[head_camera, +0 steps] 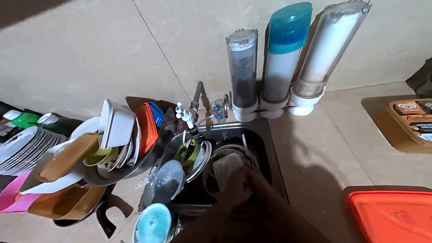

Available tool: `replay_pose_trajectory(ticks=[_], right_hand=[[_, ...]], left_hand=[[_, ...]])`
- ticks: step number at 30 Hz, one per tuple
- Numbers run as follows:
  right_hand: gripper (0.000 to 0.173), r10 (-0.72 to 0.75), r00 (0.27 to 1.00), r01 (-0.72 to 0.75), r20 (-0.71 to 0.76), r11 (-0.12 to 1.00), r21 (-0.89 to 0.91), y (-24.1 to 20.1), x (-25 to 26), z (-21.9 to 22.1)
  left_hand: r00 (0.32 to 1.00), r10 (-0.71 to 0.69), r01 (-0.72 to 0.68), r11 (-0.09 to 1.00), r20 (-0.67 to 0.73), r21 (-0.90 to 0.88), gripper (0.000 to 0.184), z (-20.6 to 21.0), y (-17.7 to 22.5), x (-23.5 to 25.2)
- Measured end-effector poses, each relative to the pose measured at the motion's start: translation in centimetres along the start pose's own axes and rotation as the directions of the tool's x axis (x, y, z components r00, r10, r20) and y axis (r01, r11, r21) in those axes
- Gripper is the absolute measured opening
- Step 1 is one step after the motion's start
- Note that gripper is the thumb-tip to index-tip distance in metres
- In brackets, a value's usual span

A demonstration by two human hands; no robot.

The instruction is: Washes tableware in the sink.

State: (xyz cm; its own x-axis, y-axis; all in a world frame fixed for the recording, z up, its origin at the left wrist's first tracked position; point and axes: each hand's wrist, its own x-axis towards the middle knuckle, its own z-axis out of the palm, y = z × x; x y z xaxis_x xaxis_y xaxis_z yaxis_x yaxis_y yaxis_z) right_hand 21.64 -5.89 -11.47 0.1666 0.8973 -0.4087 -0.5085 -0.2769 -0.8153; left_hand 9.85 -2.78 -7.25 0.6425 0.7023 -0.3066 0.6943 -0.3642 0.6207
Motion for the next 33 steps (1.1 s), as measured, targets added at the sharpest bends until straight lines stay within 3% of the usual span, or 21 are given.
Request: replay_pose_trajectory(ticks=[1,3,6,8,9,10,12,13,15,17,18,19,20,21,23,25,27,28,29,31,33], right_hand=[[0.044,-0.003,1.0,0.002,-0.016,0.998,-0.061,-0.4,0.2,-0.4],[0.05,0.007,1.0,-0.006,0.005,0.996,-0.093,-0.5,0.5,-0.3],[0.058,-0.055,0.995,0.06,0.084,0.997,-0.057,0.4,0.8,1.0],[0.052,-0.145,0.987,0.151,0.074,0.984,-0.094,0.9,1.0,0.9],[0.049,-0.166,0.985,0.17,0.04,0.974,-0.148,0.9,1.2,0.5],[0.046,-0.165,0.986,0.162,0.002,0.965,-0.205,0.6,1.2,0.0],[0.043,-0.15,0.986,0.129,-0.072,0.961,-0.244,0.1,1.3,-0.5],[0.043,-0.155,0.982,0.132,-0.103,0.971,-0.201,0.0,1.4,-0.4],[0.051,-0.19,0.974,0.182,-0.123,0.98,-0.075,0.7,1.7,0.1],[0.068,-0.264,0.961,0.259,-0.084,0.964,-0.063,1.6,1.6,0.5],[0.069,-0.29,0.954,0.281,-0.078,0.953,-0.114,1.6,1.5,0.3],[0.063,-0.307,0.946,0.286,-0.109,0.942,-0.175,1.3,1.4,0.0],[0.057,-0.314,0.935,0.272,-0.163,0.933,-0.237,0.8,1.3,-0.4],[0.052,-0.31,0.926,0.243,-0.215,0.926,-0.288,0.2,1.1,-0.6],[0.048,-0.282,0.927,0.208,-0.249,0.935,-0.286,-0.4,1.2,-0.6],[0.053,-0.266,0.937,0.218,-0.227,0.952,-0.215,0.2,1.6,0.0],[0.067,-0.308,0.943,0.28,-0.124,0.939,-0.201,1.3,1.6,0.6],[0.066,-0.347,0.935,0.322,-0.074,0.918,-0.229,1.5,1.5,0.7],[0.06,-0.375,0.925,0.345,-0.065,0.898,-0.272,1.4,1.5,0.5],[0.048,-0.362,0.925,0.302,-0.114,0.884,-0.356,0.6,1.6,-0.4],[0.043,-0.365,0.916,0.282,-0.166,0.881,-0.379,-0.1,1.6,-0.9]], left_hand=[[0.997,0.074,-0.078,0.986,0.035,0.146,0.062,0.0,-1.2,-0.2],[0.99,0.123,-0.144,0.896,0.076,0.421,0.047,-1.1,-2.6,-0.3],[0.997,-0.041,0.008,0.897,0.066,0.441,0.035,-2.1,-0.3,0.1],[0.996,-0.091,0.075,0.91,0.021,0.407,0.037,-1.2,1.2,0.3],[1.0,-0.022,0.018,0.913,0.006,0.407,0.039,-0.7,0.7,0.3],[0.99,0.14,-0.115,0.893,-0.026,0.434,0.037,-0.2,-0.9,0.4],[0.87,0.486,-0.357,0.729,-0.076,0.584,0.03,-0.5,-4.9,1.1],[0.843,0.535,-0.388,0.677,-0.056,0.626,0.028,-1.4,-5.6,1.3],[0.878,0.474,-0.334,0.712,-0.072,0.617,0.024,-2.0,-4.2,1.3],[0.982,0.177,-0.129,0.881,-0.063,0.454,0.036,-1.0,-0.3,0.7],[0.995,0.086,-0.062,0.925,-0.047,0.374,0.045,-0.1,0.9,0.5],[0.989,0.132,-0.101,0.932,-0.067,0.348,0.049,1.0,0.6,0.3],[0.956,0.274,-0.214,0.894,-0.101,0.395,0.047,1.9,-0.6,0.3],[0.882,0.456,-0.342,0.792,-0.118,0.506,0.039,2.0,-2.3,0.5],[0.832,0.553,-0.412,0.657,-0.033,0.631,0.035,0.1,-4.8,1.3],[0.911,0.412,-0.347,0.736,0.023,0.582,0.034,-1.7,-4.3,1.4],[0.972,0.229,-0.184,0.87,-0.045,0.458,0.031,-1.0,-1.6,1.3],[0.987,0.142,-0.107,0.923,-0.069,0.37,0.037,-0.3,-0.3,1.1],[0.983,0.154,-0.111,0.936,-0.105,0.334,0.04,0.6,-0.2,1.0],[0.923,0.366,-0.271,0.84,-0.121,0.471,0.037,1.5,-2.5,1.1],[0.812,0.58,-0.4,0.637,-0.069,0.659,0.035,0.6,-5.7,1.5]])
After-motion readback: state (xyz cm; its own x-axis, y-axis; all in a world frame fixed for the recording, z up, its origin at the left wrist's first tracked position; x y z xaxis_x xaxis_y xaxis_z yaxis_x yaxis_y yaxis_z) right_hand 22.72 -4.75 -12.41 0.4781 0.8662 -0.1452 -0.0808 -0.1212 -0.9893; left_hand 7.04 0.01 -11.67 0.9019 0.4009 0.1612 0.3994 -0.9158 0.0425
